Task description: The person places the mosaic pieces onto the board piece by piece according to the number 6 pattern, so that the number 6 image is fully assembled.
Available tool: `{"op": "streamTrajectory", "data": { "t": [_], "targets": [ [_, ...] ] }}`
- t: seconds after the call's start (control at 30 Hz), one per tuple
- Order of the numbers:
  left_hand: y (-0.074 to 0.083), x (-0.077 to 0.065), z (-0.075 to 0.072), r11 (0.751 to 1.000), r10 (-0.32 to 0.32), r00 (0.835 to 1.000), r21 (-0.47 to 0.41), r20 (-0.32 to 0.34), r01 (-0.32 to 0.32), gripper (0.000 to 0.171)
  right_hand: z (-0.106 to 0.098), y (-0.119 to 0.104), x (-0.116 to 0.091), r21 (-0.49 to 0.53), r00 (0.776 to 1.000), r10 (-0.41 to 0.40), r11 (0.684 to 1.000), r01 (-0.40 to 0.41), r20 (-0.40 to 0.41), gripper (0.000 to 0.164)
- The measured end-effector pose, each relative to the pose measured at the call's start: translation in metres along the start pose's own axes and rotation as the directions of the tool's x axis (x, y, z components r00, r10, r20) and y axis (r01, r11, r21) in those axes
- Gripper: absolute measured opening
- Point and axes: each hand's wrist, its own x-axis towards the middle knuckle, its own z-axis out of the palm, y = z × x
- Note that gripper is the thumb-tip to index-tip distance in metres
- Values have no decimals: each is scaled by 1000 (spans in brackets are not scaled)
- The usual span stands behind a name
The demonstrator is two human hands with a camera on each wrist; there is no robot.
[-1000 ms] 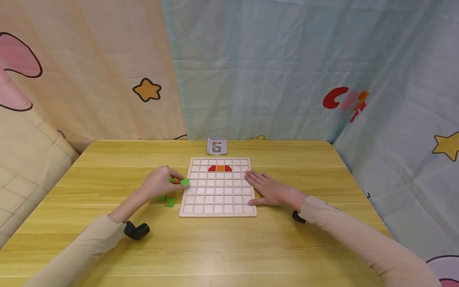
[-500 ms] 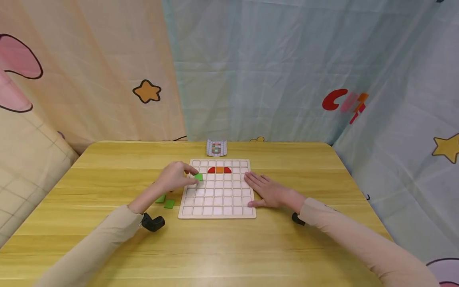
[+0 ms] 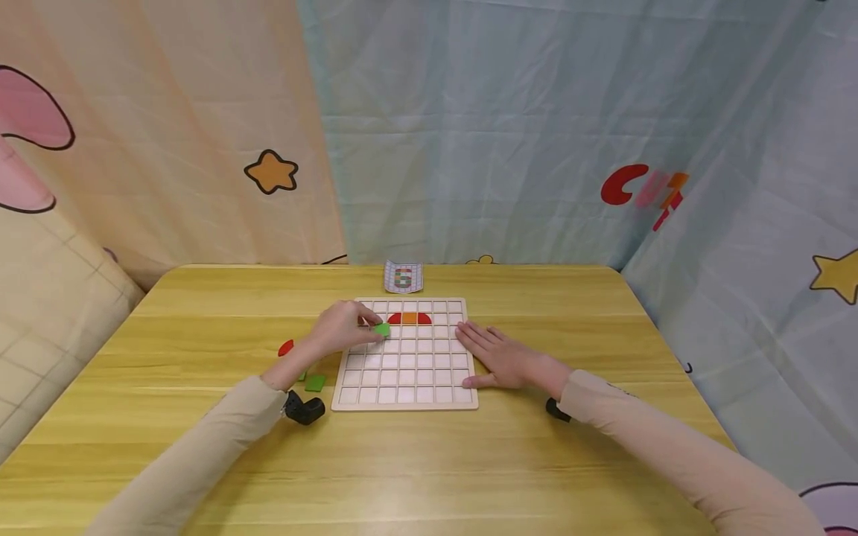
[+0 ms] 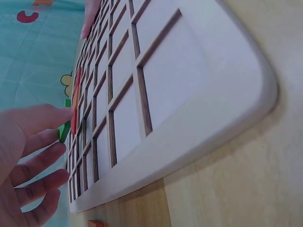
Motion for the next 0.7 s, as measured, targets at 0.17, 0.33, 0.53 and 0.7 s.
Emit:
{"op": "streamTrajectory", "data": {
  "t": [0.17,0.33,0.53,0.7],
  "targets": [
    [-1,7,6,1000,4,1000,9,13,-4,30,-1,0,0,-6,1000,-1,1000,1,0,92],
    [-1,9,12,1000,-5,1000,-14,19,5,30,1,1,1,-5,1000,1,1000,-1,7,92],
    [3,10,14,1000,0,1000,-15,13,1,28,0,1,1,-1,1000,-1,1000,1,2,92],
    [7,10,13,1000,3,1000,-6,20,-3,27,-1,0,0,4,1000,-10,1000,10,-7,91]
  ]
}}
